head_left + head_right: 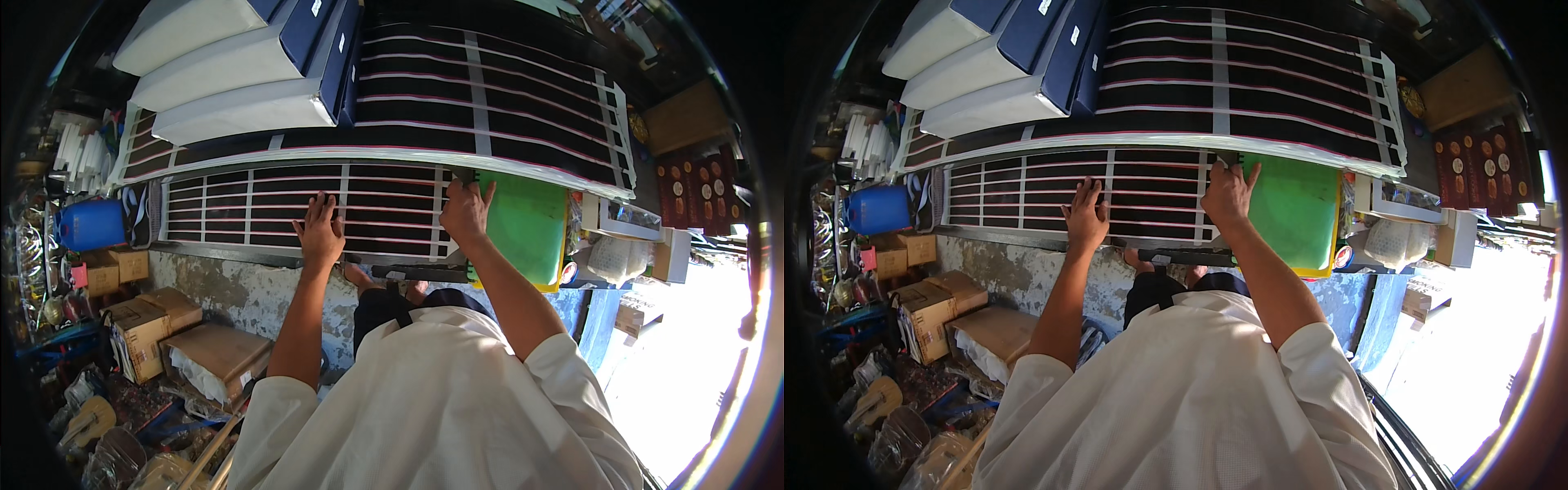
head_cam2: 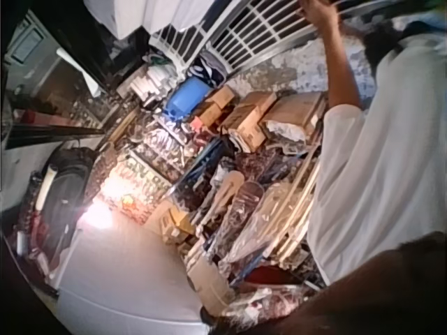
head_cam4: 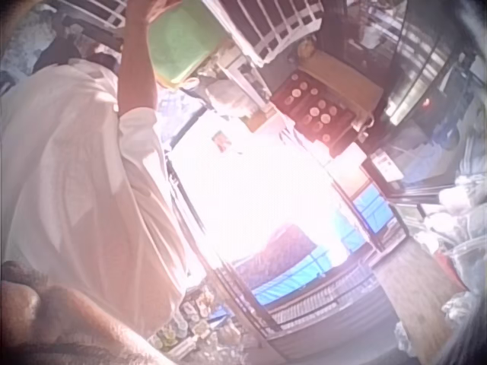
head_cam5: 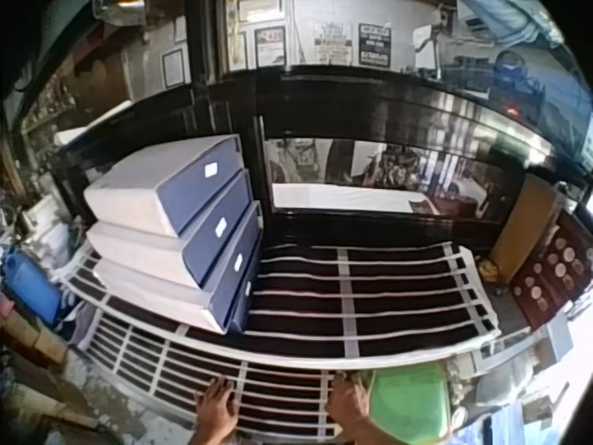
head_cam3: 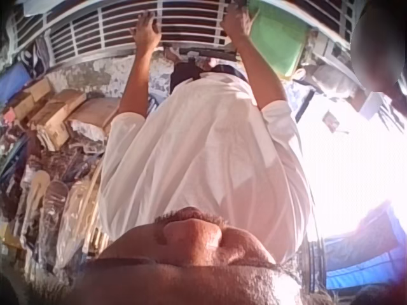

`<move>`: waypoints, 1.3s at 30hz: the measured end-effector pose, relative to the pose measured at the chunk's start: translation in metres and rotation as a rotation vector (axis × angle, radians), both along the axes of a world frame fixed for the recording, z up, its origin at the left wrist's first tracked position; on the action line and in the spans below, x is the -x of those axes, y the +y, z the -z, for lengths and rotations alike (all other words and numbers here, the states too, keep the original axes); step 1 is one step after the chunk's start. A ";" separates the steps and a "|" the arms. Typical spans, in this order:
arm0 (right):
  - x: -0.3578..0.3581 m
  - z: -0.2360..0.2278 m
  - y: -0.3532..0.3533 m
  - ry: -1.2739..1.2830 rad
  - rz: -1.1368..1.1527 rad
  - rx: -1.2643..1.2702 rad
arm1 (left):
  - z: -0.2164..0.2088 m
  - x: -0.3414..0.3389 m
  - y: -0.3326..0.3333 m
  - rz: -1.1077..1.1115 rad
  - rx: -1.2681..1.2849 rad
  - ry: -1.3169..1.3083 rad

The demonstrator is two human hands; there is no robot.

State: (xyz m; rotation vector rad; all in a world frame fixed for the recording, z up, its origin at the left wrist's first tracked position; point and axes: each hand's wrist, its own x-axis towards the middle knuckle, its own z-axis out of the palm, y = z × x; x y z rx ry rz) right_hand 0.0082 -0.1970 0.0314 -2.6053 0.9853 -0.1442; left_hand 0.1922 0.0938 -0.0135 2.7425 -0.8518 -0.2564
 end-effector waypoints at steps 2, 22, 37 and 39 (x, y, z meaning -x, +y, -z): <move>-0.001 0.000 0.000 0.011 0.016 -0.007 | -0.001 0.001 -0.001 -0.005 -0.016 0.006; 0.011 0.009 0.000 0.006 -0.111 0.087 | 0.000 0.001 -0.002 -0.004 -0.028 0.017; 0.010 0.017 -0.001 -0.047 -0.083 0.052 | -0.003 0.001 -0.002 -0.008 -0.022 0.042; 0.009 0.017 -0.001 -0.057 -0.077 0.049 | -0.003 0.000 -0.002 -0.003 -0.014 0.035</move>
